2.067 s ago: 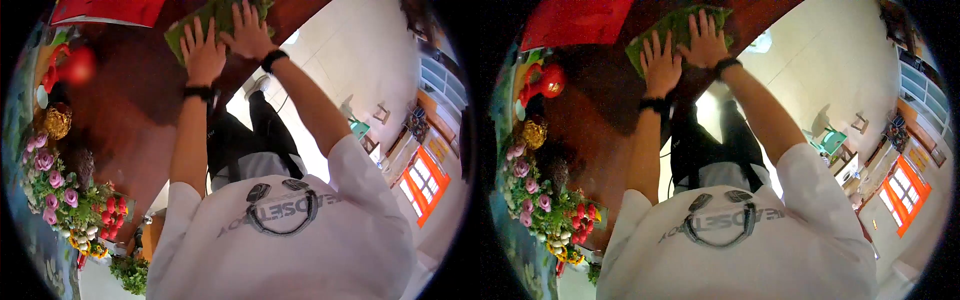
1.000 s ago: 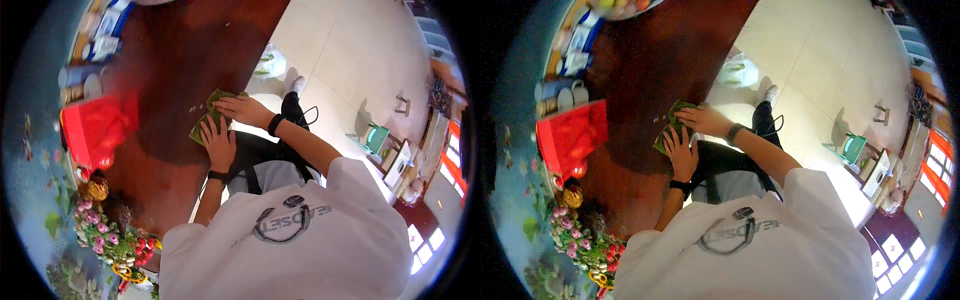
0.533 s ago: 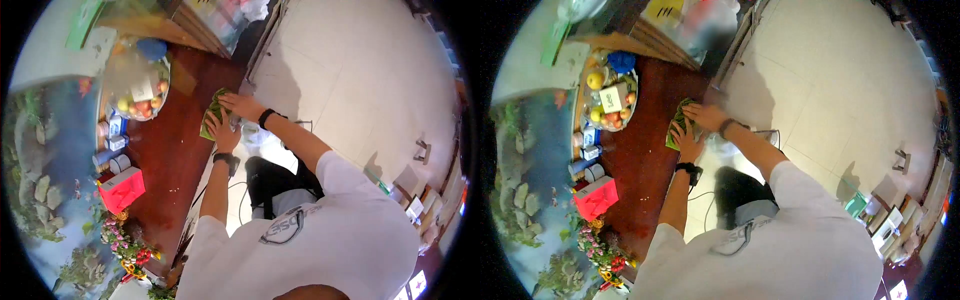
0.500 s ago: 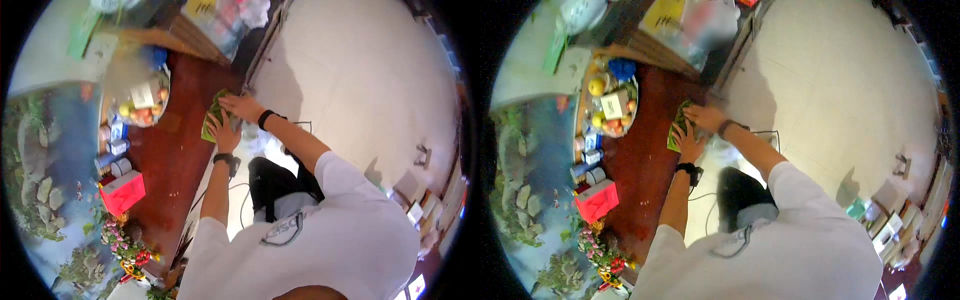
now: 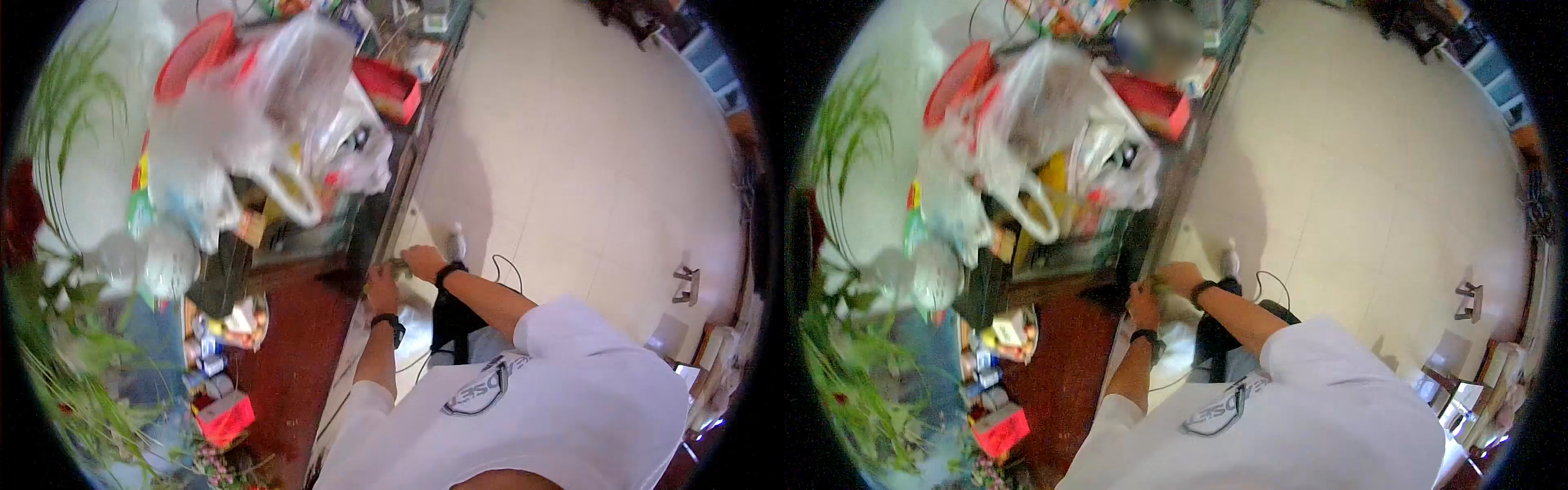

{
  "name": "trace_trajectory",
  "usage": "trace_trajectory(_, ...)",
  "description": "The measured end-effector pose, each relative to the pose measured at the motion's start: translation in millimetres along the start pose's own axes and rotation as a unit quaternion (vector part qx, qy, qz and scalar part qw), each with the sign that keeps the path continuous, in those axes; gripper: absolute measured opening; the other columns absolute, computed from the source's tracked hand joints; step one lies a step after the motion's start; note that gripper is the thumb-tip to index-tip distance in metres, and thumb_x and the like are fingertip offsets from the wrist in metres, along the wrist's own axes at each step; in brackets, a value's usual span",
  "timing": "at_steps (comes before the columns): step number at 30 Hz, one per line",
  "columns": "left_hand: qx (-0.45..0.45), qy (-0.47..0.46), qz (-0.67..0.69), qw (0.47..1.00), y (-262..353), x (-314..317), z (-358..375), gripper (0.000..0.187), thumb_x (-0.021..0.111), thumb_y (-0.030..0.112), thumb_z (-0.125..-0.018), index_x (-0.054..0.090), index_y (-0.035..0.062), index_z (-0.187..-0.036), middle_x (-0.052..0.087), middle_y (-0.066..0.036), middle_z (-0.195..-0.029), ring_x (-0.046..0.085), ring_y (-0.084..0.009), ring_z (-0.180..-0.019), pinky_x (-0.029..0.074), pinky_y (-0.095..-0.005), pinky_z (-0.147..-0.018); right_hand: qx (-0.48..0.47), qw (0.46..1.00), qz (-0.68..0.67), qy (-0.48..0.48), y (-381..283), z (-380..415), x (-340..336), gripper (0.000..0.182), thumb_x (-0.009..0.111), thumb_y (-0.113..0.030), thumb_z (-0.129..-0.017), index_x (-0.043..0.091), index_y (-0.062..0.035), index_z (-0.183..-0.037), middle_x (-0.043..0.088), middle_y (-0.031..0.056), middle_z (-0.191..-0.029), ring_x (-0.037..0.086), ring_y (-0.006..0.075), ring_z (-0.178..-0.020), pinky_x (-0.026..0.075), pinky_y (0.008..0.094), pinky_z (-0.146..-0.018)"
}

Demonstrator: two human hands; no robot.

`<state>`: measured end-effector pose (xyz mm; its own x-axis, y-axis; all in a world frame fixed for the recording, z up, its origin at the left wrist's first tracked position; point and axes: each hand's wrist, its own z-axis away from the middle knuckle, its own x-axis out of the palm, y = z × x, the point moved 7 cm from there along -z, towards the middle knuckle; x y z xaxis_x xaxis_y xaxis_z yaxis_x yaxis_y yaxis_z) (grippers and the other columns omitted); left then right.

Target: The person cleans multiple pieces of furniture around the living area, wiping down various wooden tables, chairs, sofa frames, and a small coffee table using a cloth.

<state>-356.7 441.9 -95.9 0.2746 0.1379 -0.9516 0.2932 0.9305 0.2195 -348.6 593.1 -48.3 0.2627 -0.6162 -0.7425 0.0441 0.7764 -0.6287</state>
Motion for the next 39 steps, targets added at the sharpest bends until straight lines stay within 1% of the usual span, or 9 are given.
trace_trajectory(1, 0.122, 0.037, 0.118, 0.985, 49, -24, -20, 0.038, 0.058, 0.002, -0.089, 0.062, 0.0152, -0.125, 0.057, -0.017, -0.121, 0.06, -0.0392, -0.105, 0.049, -0.0493, -0.091, 0.024, 1.0, -0.004, 0.013, 29, 4, -27, 0.017, 0.057, -0.014, -0.088, 0.067, -0.0074, -0.1, 0.07, 0.0192, -0.094, 0.069, 0.0394, -0.09, 0.054, 0.0518, -0.077)
trace_trajectory(6, 0.247, -0.016, 0.24, 0.939, 276, -28, -130, 0.034, 0.066, 0.004, -0.081, 0.061, 0.0073, -0.115, 0.057, -0.019, -0.11, 0.057, -0.0419, -0.1, 0.046, -0.0507, -0.086, 0.265, 0.955, -0.092, 0.094, 200, 65, -187, 0.023, 0.055, -0.017, -0.086, 0.067, -0.0087, -0.105, 0.069, 0.0224, -0.085, 0.068, 0.0397, -0.082, 0.054, 0.0511, -0.072)
trace_trajectory(7, 0.277, -0.01, 0.269, 0.922, 322, -55, -135, 0.033, 0.068, 0.004, -0.079, 0.061, 0.006, -0.111, 0.057, -0.018, -0.107, 0.056, -0.0406, -0.099, 0.046, -0.0493, -0.086, 0.249, 0.947, -0.029, 0.202, 224, 85, -221, 0.025, 0.054, -0.015, -0.084, 0.066, -0.0085, -0.106, 0.068, 0.0217, -0.083, 0.067, 0.0402, -0.08, 0.053, 0.0504, -0.072)
trace_trajectory(12, 0.424, -0.076, 0.369, 0.824, 507, -93, -182, 0.028, 0.066, -0.002, -0.076, 0.057, 0.0053, -0.101, 0.055, -0.017, -0.103, 0.055, -0.0401, -0.097, 0.046, -0.0472, -0.084, 0.339, 0.867, -0.135, 0.34, 320, 168, -359, 0.026, 0.056, -0.018, -0.084, 0.066, -0.0071, -0.106, 0.07, 0.0206, -0.085, 0.067, 0.0407, -0.079, 0.054, 0.0476, -0.072)
trace_trajectory(18, 0.437, -0.131, 0.383, 0.803, 612, -106, -248, 0.026, 0.063, -0.004, -0.077, 0.056, 0.0031, -0.101, 0.057, -0.018, -0.104, 0.057, -0.0399, -0.099, 0.049, -0.0434, -0.084, 0.316, 0.858, -0.166, 0.37, 380, 176, -443, 0.023, 0.061, -0.018, -0.084, 0.062, -0.0037, -0.102, 0.066, 0.0202, -0.075, 0.064, 0.0343, -0.063, 0.053, 0.0423, -0.062)
trace_trajectory(22, 0.44, -0.083, 0.331, 0.831, 654, -154, -299, 0.026, 0.062, -0.003, -0.082, 0.064, 0.0026, -0.108, 0.065, -0.015, -0.107, 0.065, -0.0307, -0.097, 0.052, -0.0374, -0.085, 0.29, 0.881, -0.199, 0.315, 407, 139, -505, 0.027, 0.06, -0.027, -0.085, 0.058, -0.0069, -0.102, 0.066, 0.0216, -0.075, 0.065, 0.0425, -0.072, 0.052, 0.0479, -0.065)
trace_trajectory(27, 0.348, -0.146, 0.353, 0.857, 735, -155, -372, 0.039, 0.062, 0.0, -0.083, 0.059, 0.0026, -0.121, 0.065, -0.015, -0.107, 0.064, -0.0282, -0.092, 0.051, -0.0365, -0.082, 0.305, 0.843, -0.243, 0.371, 452, 129, -578, 0.029, 0.066, -0.028, -0.09, 0.053, -0.0115, -0.111, 0.066, 0.0181, -0.074, 0.066, 0.0398, -0.072, 0.051, 0.0462, -0.064)
trace_trajectory(33, 0.417, -0.23, 0.276, 0.835, 917, -151, -410, 0.033, 0.068, 0.003, -0.086, 0.059, 0.0043, -0.117, 0.065, -0.013, -0.095, 0.063, -0.0232, -0.08, 0.051, -0.0356, -0.072, 0.335, 0.76, -0.279, 0.482, 541, 202, -655, 0.037, 0.074, -0.029, -0.088, 0.052, -0.011, -0.111, 0.067, 0.0145, -0.079, 0.067, 0.0379, -0.072, 0.051, 0.0432, -0.063)
trace_trajectory(39, 0.542, -0.285, 0.129, 0.78, 1065, -104, -409, 0.033, 0.075, 0.002, -0.079, 0.068, 0.0013, -0.111, 0.066, -0.014, -0.093, 0.063, -0.027, -0.079, 0.051, -0.0368, -0.07, 0.361, 0.774, -0.244, 0.459, 640, 285, -724, 0.031, 0.076, -0.027, -0.085, 0.056, -0.0088, -0.101, 0.067, 0.0139, -0.079, 0.067, 0.0369, -0.075, 0.051, 0.0422, -0.065)
